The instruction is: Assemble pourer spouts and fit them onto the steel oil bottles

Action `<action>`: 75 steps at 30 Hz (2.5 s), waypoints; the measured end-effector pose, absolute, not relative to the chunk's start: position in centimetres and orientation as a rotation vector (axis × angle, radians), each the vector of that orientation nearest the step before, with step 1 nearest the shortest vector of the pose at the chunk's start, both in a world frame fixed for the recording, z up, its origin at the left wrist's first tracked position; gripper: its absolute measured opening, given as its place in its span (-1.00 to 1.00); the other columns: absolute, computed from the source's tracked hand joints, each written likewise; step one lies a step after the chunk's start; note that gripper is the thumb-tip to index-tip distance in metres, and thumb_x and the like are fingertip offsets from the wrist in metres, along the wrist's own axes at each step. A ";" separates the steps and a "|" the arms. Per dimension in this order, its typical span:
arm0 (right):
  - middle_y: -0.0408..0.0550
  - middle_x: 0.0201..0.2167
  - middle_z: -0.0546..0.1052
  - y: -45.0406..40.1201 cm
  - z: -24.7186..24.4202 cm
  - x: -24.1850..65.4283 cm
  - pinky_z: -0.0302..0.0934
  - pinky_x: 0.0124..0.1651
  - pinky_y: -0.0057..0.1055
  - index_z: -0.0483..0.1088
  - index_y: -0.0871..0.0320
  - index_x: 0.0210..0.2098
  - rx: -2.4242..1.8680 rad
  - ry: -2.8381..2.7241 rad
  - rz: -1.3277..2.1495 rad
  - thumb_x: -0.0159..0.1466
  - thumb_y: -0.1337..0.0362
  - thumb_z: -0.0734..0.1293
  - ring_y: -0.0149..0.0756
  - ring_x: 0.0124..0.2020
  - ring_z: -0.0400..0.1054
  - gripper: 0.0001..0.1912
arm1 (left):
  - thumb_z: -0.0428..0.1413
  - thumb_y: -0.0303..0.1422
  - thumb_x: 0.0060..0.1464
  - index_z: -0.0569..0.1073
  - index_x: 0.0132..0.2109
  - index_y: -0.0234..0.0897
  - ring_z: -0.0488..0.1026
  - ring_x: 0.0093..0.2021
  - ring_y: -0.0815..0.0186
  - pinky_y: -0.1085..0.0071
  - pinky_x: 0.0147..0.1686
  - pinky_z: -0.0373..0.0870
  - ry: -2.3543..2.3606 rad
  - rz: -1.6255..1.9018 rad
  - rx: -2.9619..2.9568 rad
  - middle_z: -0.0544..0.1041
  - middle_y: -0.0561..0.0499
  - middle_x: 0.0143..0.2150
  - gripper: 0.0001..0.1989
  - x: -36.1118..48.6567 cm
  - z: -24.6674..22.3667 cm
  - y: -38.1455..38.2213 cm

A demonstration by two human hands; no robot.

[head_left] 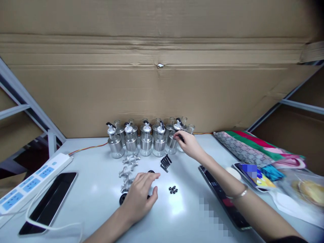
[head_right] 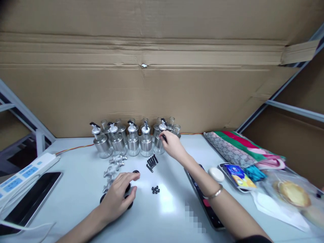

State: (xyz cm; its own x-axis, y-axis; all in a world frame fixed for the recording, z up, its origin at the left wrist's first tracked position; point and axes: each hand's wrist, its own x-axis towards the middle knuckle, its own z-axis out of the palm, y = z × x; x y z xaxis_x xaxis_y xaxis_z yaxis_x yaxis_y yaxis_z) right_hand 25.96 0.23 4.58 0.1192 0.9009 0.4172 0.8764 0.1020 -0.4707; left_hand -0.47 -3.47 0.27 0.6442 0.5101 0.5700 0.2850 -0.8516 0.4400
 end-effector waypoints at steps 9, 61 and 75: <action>0.13 -0.36 0.59 -1.2 5.7 28.4 0.02 -0.45 -0.37 0.32 0.17 0.02 -2.292 -1.436 -0.382 0.30 0.13 0.20 -0.06 -0.42 0.45 -0.64 | -0.07 -0.60 0.10 0.35 -0.04 -0.28 0.50 -0.34 0.32 0.30 -0.22 0.43 0.395 1.217 2.707 0.58 -0.01 -0.33 -0.70 -0.4 0.7 -3.6; -0.10 -0.13 0.56 -6.1 3.0 17.8 0.43 -0.13 -0.29 0.29 0.03 -0.21 -1.040 -0.787 0.672 0.27 0.28 0.33 -0.30 -0.21 0.53 -0.88 | 0.34 -0.15 -0.16 0.23 0.21 -0.28 0.47 -0.20 0.29 0.45 -0.23 0.28 0.403 0.250 0.718 0.51 -0.08 -0.20 -0.18 -0.8 -0.7 -5.1; -0.14 -0.19 0.55 -6.3 2.7 17.5 0.40 -0.09 -0.35 0.43 0.00 -0.18 -1.120 -0.943 0.570 0.28 0.30 0.31 -0.35 -0.17 0.48 -0.87 | 0.35 -0.14 -0.21 0.21 0.20 -0.32 0.51 -0.20 0.21 0.41 -0.27 0.35 0.452 0.255 0.721 0.52 -0.13 -0.19 -0.14 -1.4 -1.6 -5.2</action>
State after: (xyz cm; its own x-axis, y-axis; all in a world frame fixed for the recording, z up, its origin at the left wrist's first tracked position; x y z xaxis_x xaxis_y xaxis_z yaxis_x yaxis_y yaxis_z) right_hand 17.49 -6.29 2.73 0.5076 0.7910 0.3416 0.0653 0.3600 -0.9307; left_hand -1.35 -5.19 -1.55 0.8742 0.3749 -0.3087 -0.0703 0.7266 0.6835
